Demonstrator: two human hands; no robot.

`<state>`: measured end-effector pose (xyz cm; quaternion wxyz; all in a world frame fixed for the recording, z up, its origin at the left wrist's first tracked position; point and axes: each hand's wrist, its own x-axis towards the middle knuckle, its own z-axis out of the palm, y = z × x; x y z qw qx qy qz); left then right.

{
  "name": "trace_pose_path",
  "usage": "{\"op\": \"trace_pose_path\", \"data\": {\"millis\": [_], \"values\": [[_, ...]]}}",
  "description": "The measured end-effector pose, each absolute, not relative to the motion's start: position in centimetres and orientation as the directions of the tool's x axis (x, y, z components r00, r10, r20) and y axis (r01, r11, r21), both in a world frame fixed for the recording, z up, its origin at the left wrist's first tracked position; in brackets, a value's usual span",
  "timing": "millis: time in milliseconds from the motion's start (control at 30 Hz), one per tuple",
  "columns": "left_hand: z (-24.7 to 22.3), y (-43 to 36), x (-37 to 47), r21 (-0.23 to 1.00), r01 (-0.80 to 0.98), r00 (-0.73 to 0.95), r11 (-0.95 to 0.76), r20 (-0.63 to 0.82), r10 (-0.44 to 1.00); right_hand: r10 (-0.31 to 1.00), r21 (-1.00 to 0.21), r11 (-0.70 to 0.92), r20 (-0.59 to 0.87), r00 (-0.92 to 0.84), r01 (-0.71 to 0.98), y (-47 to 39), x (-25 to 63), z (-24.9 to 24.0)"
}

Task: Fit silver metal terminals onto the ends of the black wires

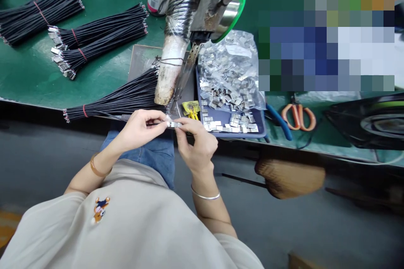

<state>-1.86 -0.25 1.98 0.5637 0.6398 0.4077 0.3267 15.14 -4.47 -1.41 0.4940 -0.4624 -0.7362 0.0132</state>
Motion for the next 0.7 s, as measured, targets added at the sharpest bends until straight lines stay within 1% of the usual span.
{"op": "trace_pose_path", "data": {"millis": [67,133,167,200,233,267,300,367,400,467,533,600,633,667,700], "values": [[2.6,-0.4,-2.3,0.973,0.199,0.470,-0.119,0.012,0.883,0.765,-0.632,0.492,0.643,0.050,0.599,-4.6,15.0,-1.4],[2.9,-0.7,-2.6,0.937,0.247,0.464,-0.245,0.107,0.879,0.866,-0.801,0.369,0.481,0.139,0.472,-4.5,14.8,-1.1],[2.9,-0.9,-2.7,0.922,0.256,0.468,-0.289,0.144,0.872,0.911,-0.860,0.308,0.391,0.135,0.407,-4.5,14.7,-0.9],[2.8,-1.0,-2.7,0.918,0.252,0.472,-0.306,0.160,0.867,0.940,-0.893,0.262,0.322,0.113,0.365,-4.5,14.6,-0.7],[2.7,-1.1,-2.8,0.927,0.236,0.475,-0.291,0.151,0.867,0.952,-0.902,0.240,0.291,0.094,0.359,-4.5,14.6,-0.5],[2.5,-1.2,-2.7,0.945,0.212,0.477,-0.251,0.124,0.870,0.947,-0.886,0.246,0.306,0.098,0.392,-4.6,14.6,-0.3],[2.4,-1.3,-2.7,0.963,0.183,0.475,-0.198,0.089,0.875,0.924,-0.845,0.274,0.363,0.116,0.460,-4.7,14.7,-0.2],[2.1,-1.2,-2.7,0.988,0.118,0.472,-0.098,0.031,0.881,0.835,-0.687,0.352,0.537,0.118,0.636,-5.0,14.7,0.1],[2.0,-1.1,-2.7,0.994,0.086,0.476,-0.063,0.014,0.879,0.786,-0.589,0.392,0.613,0.075,0.707,-5.1,14.7,0.1],[1.9,-0.8,-2.9,0.999,0.035,0.496,-0.018,-0.002,0.868,0.725,-0.426,0.464,0.686,-0.057,0.776,-5.3,14.6,0.1],[1.8,-0.6,-3.0,1.000,0.008,0.518,0.008,-0.011,0.855,0.696,-0.346,0.521,0.701,-0.154,0.780,-5.2,14.4,0.0],[1.7,-0.4,-3.2,1.000,0.003,0.536,0.020,-0.018,0.844,0.684,-0.338,0.546,0.708,-0.175,0.766,-5.1,14.1,-0.2],[1.7,-0.4,-3.3,1.000,0.009,0.544,0.025,-0.026,0.839,0.692,-0.361,0.545,0.704,-0.162,0.757,-5.1,14.0,-0.2],[1.6,-0.4,-3.3,0.999,0.019,0.548,0.028,-0.034,0.836,0.714,-0.409,0.533,0.687,-0.135,0.740,-5.1,13.9,-0.3],[1.6,-0.4,-3.3,0.999,0.030,0.548,0.034,-0.045,0.836,0.753,-0.484,0.509,0.651,-0.096,0.712,-5.1,13.8,-0.3]]}}
